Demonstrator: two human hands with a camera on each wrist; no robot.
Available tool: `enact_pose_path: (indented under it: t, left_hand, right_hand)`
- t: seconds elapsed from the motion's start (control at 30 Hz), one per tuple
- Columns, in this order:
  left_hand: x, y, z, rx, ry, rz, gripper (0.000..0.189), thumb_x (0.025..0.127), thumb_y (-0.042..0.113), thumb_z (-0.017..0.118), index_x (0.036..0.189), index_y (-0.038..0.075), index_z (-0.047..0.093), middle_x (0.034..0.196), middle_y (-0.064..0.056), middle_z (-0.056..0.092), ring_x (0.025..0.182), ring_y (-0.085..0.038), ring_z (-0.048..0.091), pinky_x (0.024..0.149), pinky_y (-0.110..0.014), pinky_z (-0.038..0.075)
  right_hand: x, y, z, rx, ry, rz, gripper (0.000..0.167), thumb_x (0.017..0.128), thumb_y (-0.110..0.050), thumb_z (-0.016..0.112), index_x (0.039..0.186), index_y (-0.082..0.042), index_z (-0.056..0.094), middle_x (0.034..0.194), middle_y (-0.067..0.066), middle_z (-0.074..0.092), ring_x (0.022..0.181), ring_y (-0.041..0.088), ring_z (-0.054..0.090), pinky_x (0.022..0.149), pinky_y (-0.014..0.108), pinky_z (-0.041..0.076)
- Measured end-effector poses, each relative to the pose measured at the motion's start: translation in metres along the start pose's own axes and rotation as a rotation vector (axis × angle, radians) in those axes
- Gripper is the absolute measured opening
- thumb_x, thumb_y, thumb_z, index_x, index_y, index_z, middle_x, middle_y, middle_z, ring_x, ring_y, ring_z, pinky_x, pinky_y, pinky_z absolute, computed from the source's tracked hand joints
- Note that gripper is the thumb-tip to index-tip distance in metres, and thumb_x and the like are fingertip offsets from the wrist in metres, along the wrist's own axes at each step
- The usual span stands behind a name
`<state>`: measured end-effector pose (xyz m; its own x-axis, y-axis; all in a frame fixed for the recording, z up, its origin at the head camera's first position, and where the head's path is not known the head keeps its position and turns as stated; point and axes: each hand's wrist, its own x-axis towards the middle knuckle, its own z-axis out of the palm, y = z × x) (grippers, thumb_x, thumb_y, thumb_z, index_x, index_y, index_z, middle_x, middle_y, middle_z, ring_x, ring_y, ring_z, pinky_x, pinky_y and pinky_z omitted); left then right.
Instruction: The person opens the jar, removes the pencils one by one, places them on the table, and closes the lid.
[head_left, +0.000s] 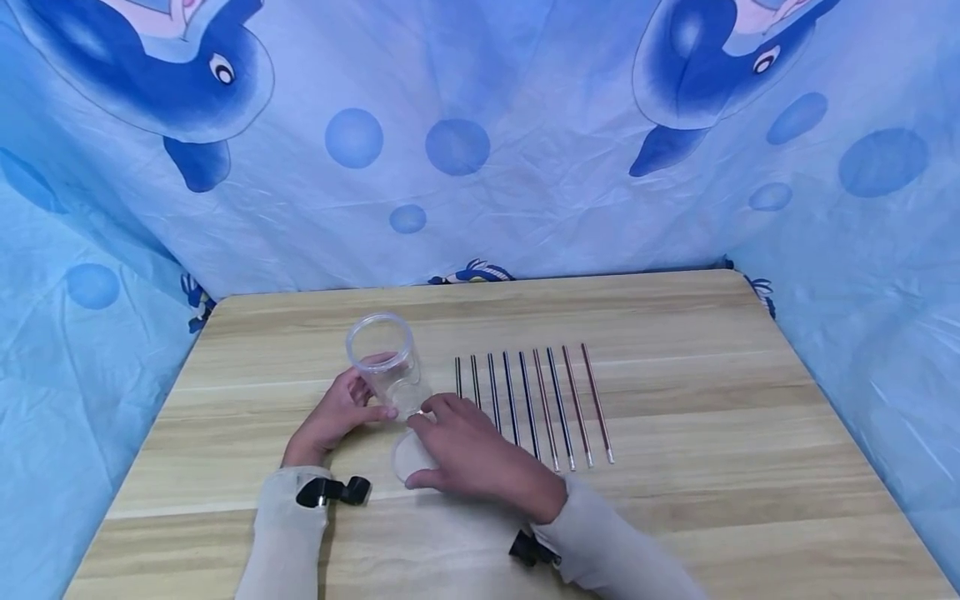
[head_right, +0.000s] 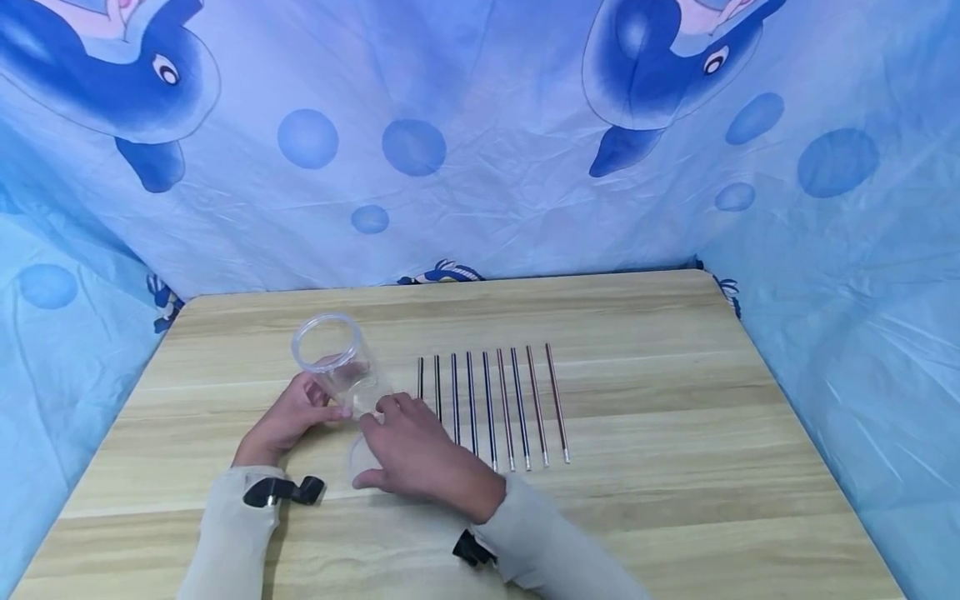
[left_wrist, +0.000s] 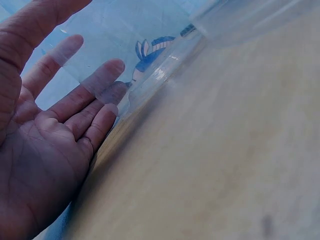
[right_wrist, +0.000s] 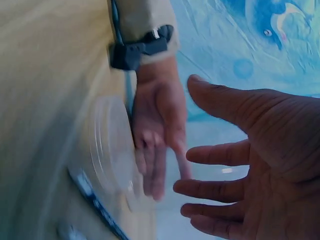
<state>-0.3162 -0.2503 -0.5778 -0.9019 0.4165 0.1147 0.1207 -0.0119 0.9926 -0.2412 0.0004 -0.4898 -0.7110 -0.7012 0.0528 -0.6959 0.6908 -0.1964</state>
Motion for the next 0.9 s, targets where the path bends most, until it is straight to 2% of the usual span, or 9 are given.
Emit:
enact_pose_path:
  t: [0.1, 0.23, 0.37, 0.6, 0.73, 0.9]
  left_hand:
    - [0.0, 0.0, 0.002, -0.009, -0.001, 0.011, 0.078, 0.078, -0.009, 0.078, 0.147, 0.003, 0.043, 0.145, -0.01, 0.053, 0.136, -0.012, 0.044, 0.109, -0.02, 0.035]
    - [0.001, 0.001, 0.002, -0.007, -0.001, 0.03, 0.077, 0.078, -0.01, 0.077, 0.146, 0.002, 0.043, 0.143, -0.009, 0.055, 0.134, -0.012, 0.046, 0.108, -0.02, 0.036]
    - [0.0, 0.001, 0.001, -0.007, 0.001, 0.025, 0.077, 0.078, -0.01, 0.078, 0.146, 0.003, 0.044, 0.143, -0.009, 0.055, 0.134, -0.01, 0.046, 0.108, -0.018, 0.036]
    - [0.0, 0.001, 0.001, -0.011, 0.001, 0.014, 0.077, 0.078, -0.009, 0.078, 0.146, 0.003, 0.043, 0.144, -0.013, 0.054, 0.134, -0.011, 0.046, 0.108, -0.019, 0.036]
    - [0.001, 0.001, 0.001, -0.015, 0.002, 0.017, 0.078, 0.078, -0.01, 0.078, 0.146, 0.003, 0.043, 0.144, -0.014, 0.053, 0.135, -0.013, 0.045, 0.108, -0.019, 0.036]
    - [0.001, 0.002, 0.003, -0.025, 0.008, 0.011, 0.08, 0.076, -0.009, 0.079, 0.146, 0.004, 0.044, 0.144, -0.015, 0.053, 0.135, -0.015, 0.046, 0.108, -0.021, 0.037]
  right_hand:
    - [0.005, -0.008, 0.008, -0.058, -0.026, -0.017, 0.079, 0.078, -0.064, 0.074, 0.135, -0.013, 0.058, 0.133, 0.012, 0.055, 0.128, 0.027, 0.048, 0.107, 0.041, 0.042]
    - [0.007, -0.014, 0.02, -0.121, -0.046, -0.025, 0.083, 0.071, -0.065, 0.079, 0.133, -0.014, 0.055, 0.129, 0.012, 0.054, 0.124, 0.028, 0.05, 0.104, 0.041, 0.043]
    - [0.008, -0.016, 0.028, -0.167, -0.045, -0.021, 0.077, 0.071, -0.062, 0.08, 0.127, -0.016, 0.055, 0.124, 0.01, 0.054, 0.119, 0.026, 0.052, 0.1, 0.039, 0.045]
    - [0.012, -0.015, 0.034, -0.179, -0.056, 0.019, 0.065, 0.073, -0.055, 0.082, 0.122, -0.017, 0.061, 0.122, 0.008, 0.052, 0.11, 0.023, 0.054, 0.096, 0.037, 0.046]
    - [0.014, -0.014, 0.037, -0.186, -0.057, 0.038, 0.062, 0.074, -0.052, 0.083, 0.121, -0.017, 0.064, 0.124, 0.008, 0.052, 0.11, 0.023, 0.054, 0.095, 0.039, 0.045]
    - [0.016, -0.012, 0.039, -0.173, -0.073, 0.056, 0.059, 0.073, -0.048, 0.085, 0.119, -0.019, 0.064, 0.119, 0.011, 0.058, 0.11, 0.025, 0.056, 0.095, 0.04, 0.045]
